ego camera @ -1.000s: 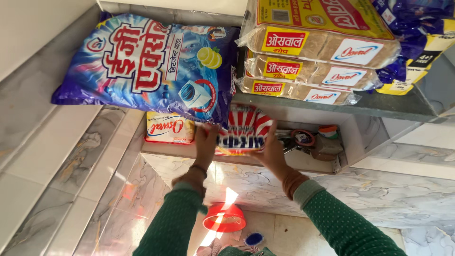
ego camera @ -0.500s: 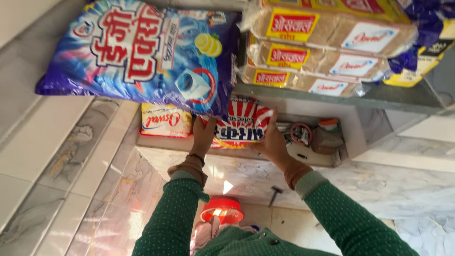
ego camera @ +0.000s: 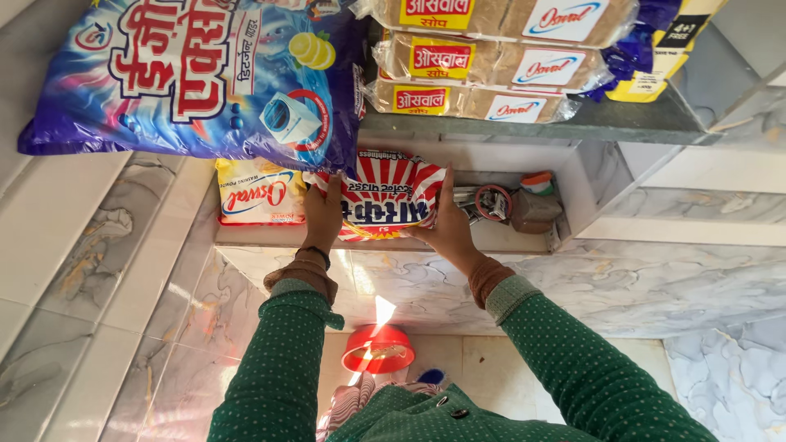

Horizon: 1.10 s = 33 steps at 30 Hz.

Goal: The person organizes household items on wall-mounted shelves in a tiled room. They move and stack packets of soap and detergent, place a pink cup with toothbrushes, a metal cup, and a red basin onto the shelves, and adjust the arrangement of items.

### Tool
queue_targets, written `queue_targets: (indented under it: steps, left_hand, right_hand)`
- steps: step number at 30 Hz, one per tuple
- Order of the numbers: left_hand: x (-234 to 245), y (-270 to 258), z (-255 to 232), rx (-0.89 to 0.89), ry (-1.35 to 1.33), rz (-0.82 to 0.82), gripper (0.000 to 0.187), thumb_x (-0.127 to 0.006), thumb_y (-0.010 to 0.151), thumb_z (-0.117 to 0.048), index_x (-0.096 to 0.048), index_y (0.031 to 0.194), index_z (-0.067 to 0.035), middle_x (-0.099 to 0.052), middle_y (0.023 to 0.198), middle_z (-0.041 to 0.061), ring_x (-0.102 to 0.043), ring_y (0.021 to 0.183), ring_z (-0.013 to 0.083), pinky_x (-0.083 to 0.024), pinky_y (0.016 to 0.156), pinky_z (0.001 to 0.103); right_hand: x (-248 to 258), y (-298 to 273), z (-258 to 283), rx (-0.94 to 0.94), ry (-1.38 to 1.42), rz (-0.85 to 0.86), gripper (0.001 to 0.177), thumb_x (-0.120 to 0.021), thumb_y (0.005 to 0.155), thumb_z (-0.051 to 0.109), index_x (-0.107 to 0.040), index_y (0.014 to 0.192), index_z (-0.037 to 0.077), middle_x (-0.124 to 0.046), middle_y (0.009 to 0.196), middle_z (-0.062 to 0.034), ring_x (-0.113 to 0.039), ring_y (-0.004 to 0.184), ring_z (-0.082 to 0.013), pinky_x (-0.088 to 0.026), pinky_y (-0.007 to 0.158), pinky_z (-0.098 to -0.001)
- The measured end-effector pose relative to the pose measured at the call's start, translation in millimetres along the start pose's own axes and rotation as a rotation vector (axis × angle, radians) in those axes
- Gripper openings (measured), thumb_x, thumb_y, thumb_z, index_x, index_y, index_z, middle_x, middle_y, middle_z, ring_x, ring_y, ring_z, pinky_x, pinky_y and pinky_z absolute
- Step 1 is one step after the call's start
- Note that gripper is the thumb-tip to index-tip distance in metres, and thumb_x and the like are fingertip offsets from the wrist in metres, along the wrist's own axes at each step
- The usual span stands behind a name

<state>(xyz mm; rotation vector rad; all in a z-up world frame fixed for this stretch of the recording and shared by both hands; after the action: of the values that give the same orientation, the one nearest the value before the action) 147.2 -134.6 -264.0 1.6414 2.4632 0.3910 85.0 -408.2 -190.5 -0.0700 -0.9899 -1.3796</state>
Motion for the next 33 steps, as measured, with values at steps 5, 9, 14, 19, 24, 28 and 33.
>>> queue_targets:
  steps: [5,9,14,19,24,28,33]
  left_hand:
    - [2,-6,-8,0.044,0.004,0.006,0.046,-0.062,0.101,-0.043,-0.068,0.102,0.002,-0.074,0.089,0.008,-0.067,0.080,0.0155,-0.053,0.070,0.033]
    - [16,-17,-60,-0.130,0.165,-0.131,0.060,-0.072,0.094,-0.043,-0.055,0.120,0.009,-0.067,0.105,0.017,-0.066,0.096,0.0304,-0.052,0.081,0.043]
    - [23,-32,-145,-0.607,0.614,-0.124,0.058,-0.077,0.090,-0.041,-0.059,0.120,0.005,-0.064,0.123,0.027,-0.055,0.120,0.0432,-0.041,0.104,0.053]
    - [-17,-17,-143,-0.318,1.079,0.580,0.079,-0.086,0.063,-0.072,-0.073,0.110,-0.011,-0.071,0.115,0.016,-0.056,0.127,0.0341,-0.018,0.119,0.065]
    - [-21,-11,-145,-0.424,1.110,0.703,0.111,-0.093,0.028,-0.068,-0.070,0.120,-0.010,-0.072,0.111,0.016,-0.064,0.113,0.0369,-0.025,0.112,0.063]
    - [-25,-9,-126,-0.271,1.180,0.814,0.104,-0.091,0.031,-0.065,-0.070,0.116,-0.008,-0.075,0.105,0.014,-0.072,0.103,0.0356,-0.052,0.098,0.051]
    - [-26,-11,-132,-0.402,1.250,0.759,0.097,-0.097,0.031,-0.061,-0.072,0.107,-0.007,-0.075,0.098,0.014,-0.072,0.097,0.0352,-0.050,0.095,0.051]
  right_hand:
    - [2,-3,-8,-0.013,0.103,0.111,0.142,-0.091,0.075,0.036,0.016,0.161,0.000,-0.066,0.134,-0.0232,-0.071,0.115,-0.0331,-0.056,0.098,-0.0383]
    - [24,2,-2,0.068,0.062,0.062,0.131,-0.091,0.078,0.040,0.000,0.163,0.001,-0.048,0.150,-0.0294,-0.055,0.136,-0.0391,-0.046,0.112,-0.0459]
    - [48,24,39,0.346,-0.216,-0.076,0.124,-0.093,0.067,0.053,-0.026,0.159,0.002,-0.037,0.159,-0.0273,-0.038,0.147,-0.0449,-0.034,0.120,-0.0529]
    - [19,56,54,0.264,-0.458,0.299,0.127,-0.092,0.051,0.060,-0.039,0.153,0.005,-0.050,0.147,-0.0195,-0.048,0.136,-0.0401,-0.035,0.112,-0.0559]
    - [12,66,56,0.225,-0.553,0.387,0.131,-0.094,0.045,0.062,-0.041,0.148,0.002,-0.054,0.140,-0.0197,-0.053,0.124,-0.0390,-0.045,0.101,-0.0519]
    - [3,68,53,0.154,-0.664,0.504,0.133,-0.094,0.042,0.064,-0.041,0.148,0.002,-0.058,0.131,-0.0178,-0.057,0.120,-0.0375,-0.051,0.099,-0.0473]
    - [0,72,59,0.192,-0.603,0.457,0.142,-0.097,0.034,0.063,-0.037,0.146,-0.001,-0.055,0.134,-0.0225,-0.055,0.115,-0.0439,-0.049,0.095,-0.0504]
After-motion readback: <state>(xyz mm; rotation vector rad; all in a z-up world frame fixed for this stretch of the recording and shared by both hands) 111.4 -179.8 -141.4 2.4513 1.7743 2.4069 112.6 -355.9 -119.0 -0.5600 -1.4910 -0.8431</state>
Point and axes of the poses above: each hand's wrist, its own y-axis towards the middle knuckle, its own x-axis out of the back of the hand, z = x × y, the point moved 7 cm from there along y, towards the middle knuckle
